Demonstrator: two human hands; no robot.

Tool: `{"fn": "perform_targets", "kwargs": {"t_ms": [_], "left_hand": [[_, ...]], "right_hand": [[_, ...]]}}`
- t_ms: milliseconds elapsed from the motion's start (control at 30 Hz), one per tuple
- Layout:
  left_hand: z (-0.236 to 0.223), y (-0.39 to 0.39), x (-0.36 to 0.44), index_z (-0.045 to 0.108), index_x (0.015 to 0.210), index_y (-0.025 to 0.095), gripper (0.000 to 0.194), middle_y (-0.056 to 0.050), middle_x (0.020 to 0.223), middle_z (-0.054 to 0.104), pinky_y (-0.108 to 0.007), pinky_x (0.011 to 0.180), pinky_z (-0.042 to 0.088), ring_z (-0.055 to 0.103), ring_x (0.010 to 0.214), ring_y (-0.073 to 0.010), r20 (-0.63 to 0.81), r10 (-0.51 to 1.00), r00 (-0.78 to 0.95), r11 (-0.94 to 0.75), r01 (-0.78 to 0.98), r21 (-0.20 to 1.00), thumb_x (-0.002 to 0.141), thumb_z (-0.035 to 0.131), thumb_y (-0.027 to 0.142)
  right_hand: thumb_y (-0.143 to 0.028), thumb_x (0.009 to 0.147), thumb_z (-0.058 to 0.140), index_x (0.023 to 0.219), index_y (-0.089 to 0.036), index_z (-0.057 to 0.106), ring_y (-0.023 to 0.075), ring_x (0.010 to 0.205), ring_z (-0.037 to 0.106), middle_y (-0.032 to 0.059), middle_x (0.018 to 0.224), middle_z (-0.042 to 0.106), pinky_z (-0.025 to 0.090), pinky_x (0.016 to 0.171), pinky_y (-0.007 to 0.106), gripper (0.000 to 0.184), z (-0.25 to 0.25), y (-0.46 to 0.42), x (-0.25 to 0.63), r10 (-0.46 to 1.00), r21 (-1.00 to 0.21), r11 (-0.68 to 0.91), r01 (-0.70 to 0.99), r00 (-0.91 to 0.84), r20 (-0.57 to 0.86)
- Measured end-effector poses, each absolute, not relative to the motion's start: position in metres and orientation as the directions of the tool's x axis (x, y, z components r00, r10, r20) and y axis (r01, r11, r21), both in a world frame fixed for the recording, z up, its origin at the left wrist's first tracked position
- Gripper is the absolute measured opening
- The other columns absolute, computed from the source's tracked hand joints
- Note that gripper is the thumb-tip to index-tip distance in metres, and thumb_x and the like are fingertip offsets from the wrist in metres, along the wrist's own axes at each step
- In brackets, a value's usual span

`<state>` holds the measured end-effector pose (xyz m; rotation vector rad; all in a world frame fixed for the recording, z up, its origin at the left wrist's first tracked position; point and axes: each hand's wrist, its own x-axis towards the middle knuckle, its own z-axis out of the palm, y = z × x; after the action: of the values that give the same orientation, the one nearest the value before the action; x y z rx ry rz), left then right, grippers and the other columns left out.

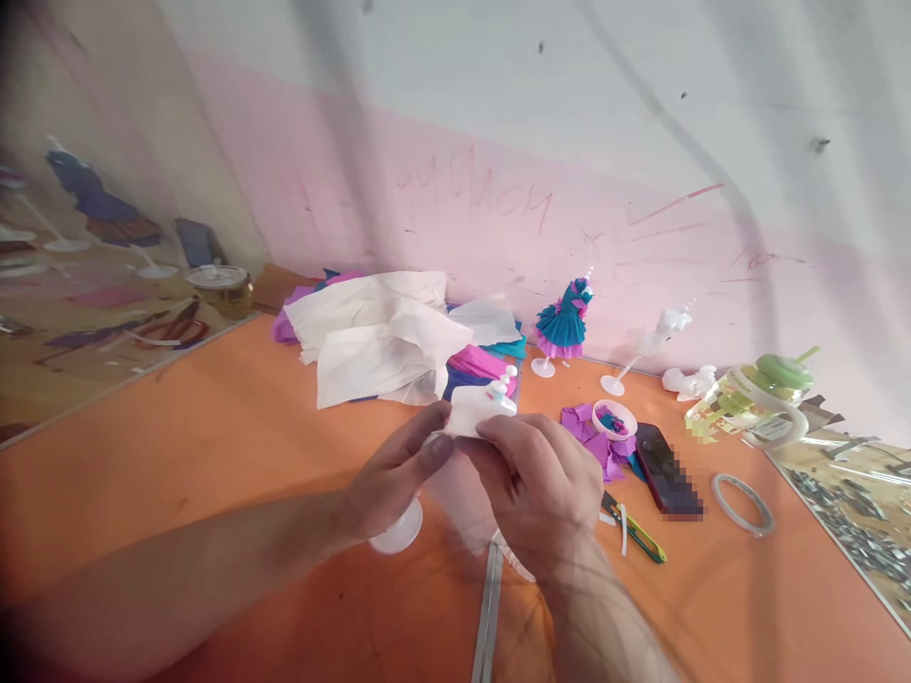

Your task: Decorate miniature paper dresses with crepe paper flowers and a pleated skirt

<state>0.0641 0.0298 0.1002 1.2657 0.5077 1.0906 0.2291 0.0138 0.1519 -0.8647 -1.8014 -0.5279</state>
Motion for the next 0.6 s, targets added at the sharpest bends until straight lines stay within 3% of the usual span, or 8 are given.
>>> {"fn": "perform_targets", "kwargs": {"t_ms": [133,233,333,467,533,600], "left_hand": [[0.093,0.030,0.065,0.057,0.108,0.020,0.031,-0.002,0.091,0.059,-0.024,0.067,0.045,0.057,0.079,-0.0142,0.197,0.886,0.419,-0.052,-0.332,0.942,0.094,0.054,0.048],[0.084,0.033,0.065,0.055,0.110,0.022,0.034,0.002,0.074,0.053,-0.021,0.052,0.039,0.048,0.059,-0.0097,0.175,0.913,0.370,-0.047,-0.331,0.942,0.093,0.053,0.051],[0.080,0.039,0.063,0.054,0.108,0.021,0.032,0.004,0.069,0.049,-0.019,0.049,0.035,0.041,0.053,-0.0075,0.195,0.937,0.289,-0.088,-0.345,0.935,0.094,0.054,0.050],[0.083,0.045,0.060,0.053,0.104,0.020,0.031,0.005,0.068,0.047,-0.019,0.047,0.033,0.040,0.051,-0.0063,0.207,0.939,0.275,-0.108,-0.336,0.936,0.093,0.054,0.050],[0.084,0.046,0.059,0.053,0.103,0.020,0.033,0.004,0.068,0.047,-0.018,0.046,0.033,0.041,0.052,-0.0069,0.194,0.939,0.283,-0.107,-0.296,0.949,0.093,0.053,0.051],[0.084,0.045,0.060,0.054,0.102,0.019,0.034,0.003,0.071,0.049,-0.019,0.047,0.035,0.045,0.055,-0.0079,0.187,0.938,0.291,-0.109,-0.262,0.959,0.093,0.054,0.052]], "right_hand": [[-0.014,0.077,0.076,0.094,-0.025,0.059,0.0106,0.058,0.061,-0.0044,0.072,0.067,0.050,0.059,0.024,0.026,0.154,0.011,0.228,0.335,-0.035,0.625,0.780,-0.227,0.914],[-0.030,0.075,0.076,0.113,-0.025,0.055,0.0149,0.068,0.065,0.0003,0.086,0.068,0.053,0.061,0.027,0.044,0.159,0.007,0.231,0.571,-0.269,0.577,0.771,-0.146,0.808],[-0.041,0.080,0.068,0.123,-0.022,0.049,0.0179,0.075,0.066,0.0028,0.091,0.067,0.054,0.064,0.031,0.051,0.168,0.005,0.237,0.827,-0.534,0.437,0.724,-0.090,0.555],[-0.031,0.080,0.067,0.101,-0.025,0.062,0.0187,0.075,0.066,0.0002,0.082,0.070,0.051,0.060,0.028,0.022,0.178,0.007,0.245,0.910,-0.560,0.387,0.732,-0.207,0.358],[-0.026,0.080,0.065,0.084,-0.025,0.065,0.0171,0.067,0.063,-0.0012,0.074,0.068,0.049,0.057,0.028,0.004,0.180,0.007,0.246,0.898,-0.541,0.415,0.731,-0.232,0.373],[-0.022,0.081,0.063,0.072,-0.024,0.064,0.0158,0.059,0.059,-0.0020,0.065,0.065,0.047,0.053,0.028,0.009,0.182,0.006,0.244,0.884,-0.538,0.428,0.726,-0.211,0.418]]}}
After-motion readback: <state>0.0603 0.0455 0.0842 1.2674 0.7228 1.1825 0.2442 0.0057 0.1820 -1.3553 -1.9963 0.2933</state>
